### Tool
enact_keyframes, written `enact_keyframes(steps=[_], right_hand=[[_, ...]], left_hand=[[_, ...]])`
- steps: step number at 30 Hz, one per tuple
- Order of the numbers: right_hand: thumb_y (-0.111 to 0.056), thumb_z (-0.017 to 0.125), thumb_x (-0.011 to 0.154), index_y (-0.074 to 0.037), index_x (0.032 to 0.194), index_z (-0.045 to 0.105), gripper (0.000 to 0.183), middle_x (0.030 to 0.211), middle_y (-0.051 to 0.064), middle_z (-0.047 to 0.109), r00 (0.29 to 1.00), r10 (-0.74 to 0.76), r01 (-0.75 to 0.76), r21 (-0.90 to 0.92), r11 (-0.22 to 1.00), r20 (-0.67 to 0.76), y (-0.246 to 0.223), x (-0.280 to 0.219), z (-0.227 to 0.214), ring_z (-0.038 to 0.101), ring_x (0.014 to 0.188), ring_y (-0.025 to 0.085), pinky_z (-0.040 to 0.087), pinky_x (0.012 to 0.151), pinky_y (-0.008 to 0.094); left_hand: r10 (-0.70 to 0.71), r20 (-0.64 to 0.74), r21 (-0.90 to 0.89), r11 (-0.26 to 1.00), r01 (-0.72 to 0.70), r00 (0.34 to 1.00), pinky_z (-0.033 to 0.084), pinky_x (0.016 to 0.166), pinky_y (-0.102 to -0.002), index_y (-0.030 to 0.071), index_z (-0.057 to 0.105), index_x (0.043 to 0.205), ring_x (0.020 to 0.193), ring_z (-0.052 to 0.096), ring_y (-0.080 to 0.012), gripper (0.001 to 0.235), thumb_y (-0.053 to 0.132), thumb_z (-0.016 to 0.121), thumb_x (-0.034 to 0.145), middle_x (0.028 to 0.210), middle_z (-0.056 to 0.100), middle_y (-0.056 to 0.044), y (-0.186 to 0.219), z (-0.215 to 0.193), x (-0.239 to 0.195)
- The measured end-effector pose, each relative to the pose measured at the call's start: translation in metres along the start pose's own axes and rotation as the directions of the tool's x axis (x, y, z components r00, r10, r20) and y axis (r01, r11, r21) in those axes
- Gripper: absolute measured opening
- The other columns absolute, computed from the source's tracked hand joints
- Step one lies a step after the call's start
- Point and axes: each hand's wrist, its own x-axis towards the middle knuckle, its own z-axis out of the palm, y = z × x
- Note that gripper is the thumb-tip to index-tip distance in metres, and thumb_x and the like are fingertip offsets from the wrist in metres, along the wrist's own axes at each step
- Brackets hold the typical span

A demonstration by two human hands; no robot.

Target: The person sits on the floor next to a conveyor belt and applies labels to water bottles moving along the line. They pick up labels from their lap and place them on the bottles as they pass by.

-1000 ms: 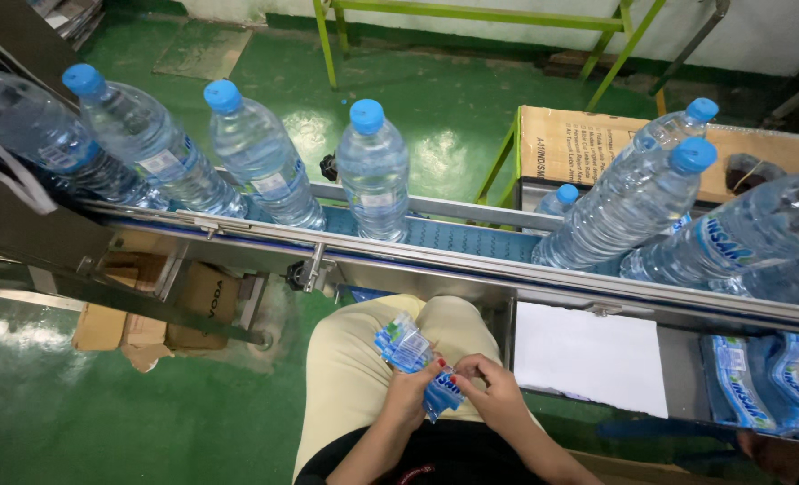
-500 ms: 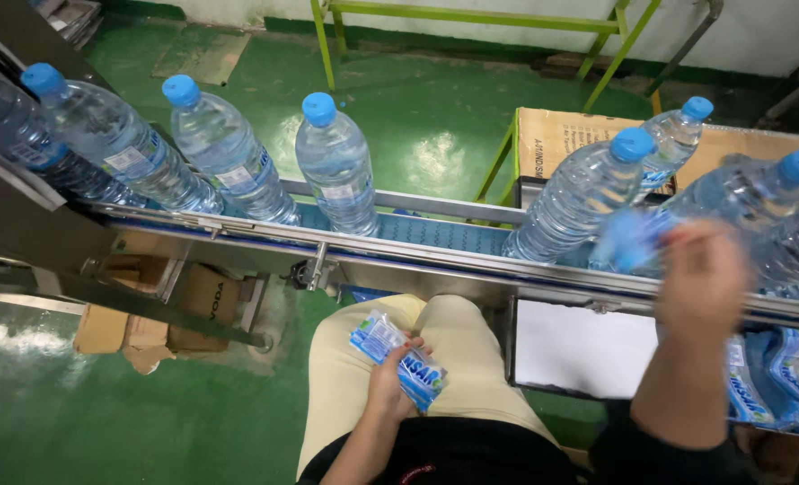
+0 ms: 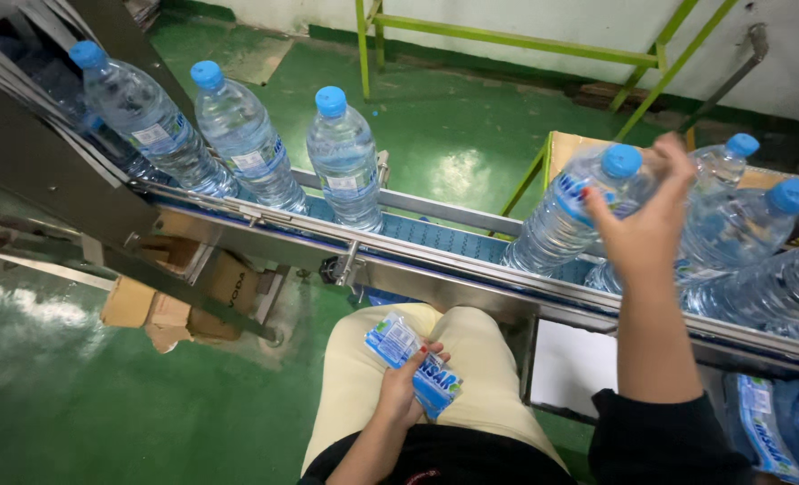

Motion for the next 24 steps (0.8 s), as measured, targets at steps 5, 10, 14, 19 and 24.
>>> enact_keyframes(steps=[5,10,14,19,24], right_hand=[[-0.013,0.094,0.083,-0.004,0.154,0.022,0.101,0.156,0.02,0.026,0.995,0.047,-0.041,0.063,0.997,-0.092,0.012,-0.021,0.036,0.038,0.141,0.039,0.033,0.123,0.05],[-0.021,0.096,0.082,-0.015,0.159,0.007,0.119,0.166,0.028,0.021,0.962,0.273,-0.269,0.092,0.959,-0.029,0.012,-0.038,0.067,0.034,0.153,0.046,0.029,0.126,0.053],[-0.031,0.097,0.08,-0.014,0.161,0.002,0.126,0.171,0.025,0.017,0.943,0.331,-0.331,0.076,0.94,0.019,0.023,-0.054,0.095,0.024,0.159,0.041,0.022,0.13,0.047],[-0.032,0.096,0.077,-0.01,0.16,0.002,0.128,0.17,0.023,0.012,0.972,0.23,-0.235,0.161,0.959,0.049,0.038,-0.065,0.113,0.018,0.161,0.037,0.02,0.132,0.047],[-0.025,0.093,0.08,-0.018,0.159,-0.009,0.129,0.169,0.03,0.018,0.95,0.273,-0.308,0.297,0.904,0.153,0.01,-0.078,0.103,0.031,0.155,0.046,0.029,0.127,0.055]], left_hand=[[-0.03,-0.018,-0.003,1.0,0.03,0.999,0.058,0.087,-0.055,-0.001,0.066,0.122,0.1,0.072,-0.0392,0.028,0.004,0.066,0.095,0.111,0.074,-0.023,0.002,0.003,-0.003],[-0.025,-0.038,-0.031,0.999,0.024,0.999,0.058,0.086,-0.053,-0.001,0.067,0.119,0.094,0.073,-0.0376,0.027,0.005,0.069,0.092,0.106,0.074,-0.021,-0.007,-0.008,0.006],[-0.004,-0.002,0.011,1.0,0.004,1.0,0.058,0.081,-0.054,-0.003,0.064,0.121,0.095,0.072,-0.0362,0.028,0.006,0.066,0.095,0.112,0.074,-0.021,-0.001,-0.005,0.002],[0.018,-0.039,0.02,1.0,-0.017,0.999,0.058,0.088,-0.052,-0.006,0.065,0.122,0.093,0.072,-0.0378,0.033,0.005,0.07,0.092,0.107,0.075,-0.022,-0.003,-0.012,0.006],[0.07,0.014,-0.015,0.997,-0.07,0.997,0.059,0.084,-0.047,0.001,0.068,0.113,0.086,0.07,-0.0331,0.027,0.004,0.077,0.087,0.1,0.074,-0.017,-0.006,-0.015,0.01]])
